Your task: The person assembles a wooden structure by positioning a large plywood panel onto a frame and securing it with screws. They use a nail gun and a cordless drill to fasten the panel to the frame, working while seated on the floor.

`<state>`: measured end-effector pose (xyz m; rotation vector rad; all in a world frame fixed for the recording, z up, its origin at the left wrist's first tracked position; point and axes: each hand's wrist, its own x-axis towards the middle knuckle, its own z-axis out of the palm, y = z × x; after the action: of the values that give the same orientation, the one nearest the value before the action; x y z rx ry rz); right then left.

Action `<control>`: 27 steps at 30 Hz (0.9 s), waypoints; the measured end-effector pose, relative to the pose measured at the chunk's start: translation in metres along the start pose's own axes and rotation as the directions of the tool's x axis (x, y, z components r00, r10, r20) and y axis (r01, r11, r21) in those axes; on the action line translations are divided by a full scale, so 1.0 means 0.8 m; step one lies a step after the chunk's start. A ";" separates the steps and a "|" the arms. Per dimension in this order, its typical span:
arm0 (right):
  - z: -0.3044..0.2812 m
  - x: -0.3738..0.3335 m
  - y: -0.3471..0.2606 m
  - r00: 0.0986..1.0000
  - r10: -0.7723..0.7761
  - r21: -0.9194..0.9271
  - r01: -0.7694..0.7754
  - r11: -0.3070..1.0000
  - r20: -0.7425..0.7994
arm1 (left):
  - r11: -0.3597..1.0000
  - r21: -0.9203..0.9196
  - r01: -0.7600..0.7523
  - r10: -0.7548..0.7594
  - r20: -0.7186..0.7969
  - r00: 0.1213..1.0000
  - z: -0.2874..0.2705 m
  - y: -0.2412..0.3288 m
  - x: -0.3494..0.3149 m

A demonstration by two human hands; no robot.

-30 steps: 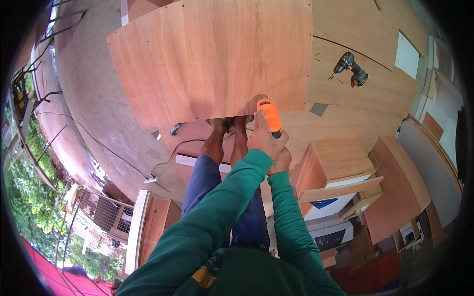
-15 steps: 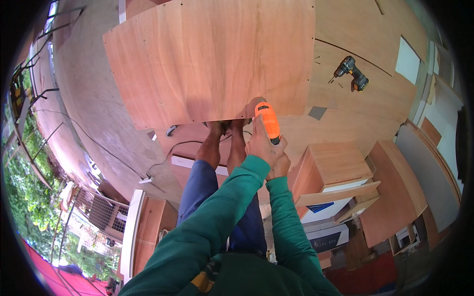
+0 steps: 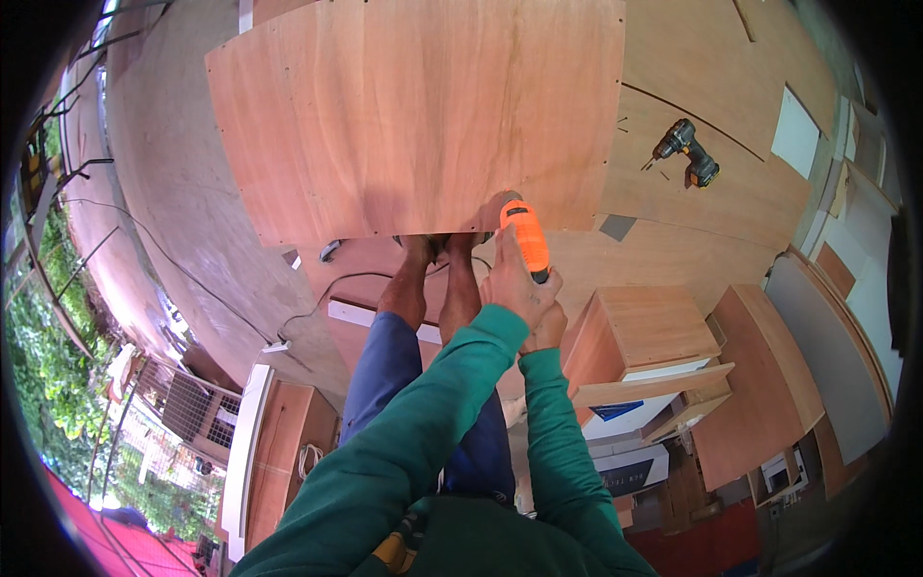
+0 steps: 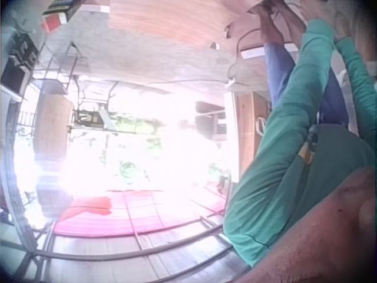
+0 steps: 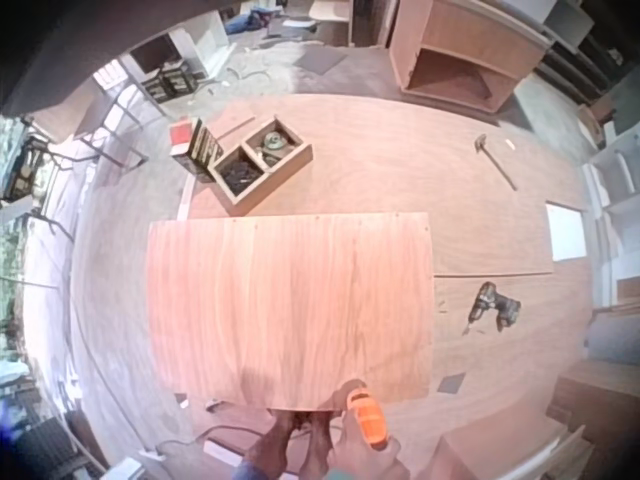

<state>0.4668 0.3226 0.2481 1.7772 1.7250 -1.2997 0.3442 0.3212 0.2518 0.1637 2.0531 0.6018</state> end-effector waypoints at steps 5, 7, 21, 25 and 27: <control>0.004 -0.005 -0.001 0.997 -0.063 0.010 0.064 0.998 -0.033 | 1.000 -0.016 -0.012 0.011 -0.029 1.000 -0.002 -0.003 -0.004; 0.006 -0.010 -0.006 0.996 -0.074 -0.072 0.070 0.995 -0.053 | 0.998 0.001 -0.069 0.069 -0.073 0.995 -0.003 -0.006 -0.007; -0.007 -0.034 -0.048 0.997 -0.035 0.150 0.044 0.988 -0.064 | 0.999 0.045 -0.002 0.001 0.029 1.000 -0.043 0.022 -0.019; -0.024 -0.075 -0.035 0.994 -0.081 0.203 0.095 0.975 -0.075 | 0.998 0.051 -0.027 0.026 0.007 1.000 -0.044 0.029 -0.060; -0.041 -0.100 -0.023 0.996 -0.074 0.233 0.084 0.969 -0.051 | 0.999 0.049 -0.020 0.017 0.047 0.999 -0.045 0.032 -0.090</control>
<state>0.4742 0.3033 0.3337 1.8906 1.7416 -1.5685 0.3494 0.3060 0.3346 0.2237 2.0243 0.5544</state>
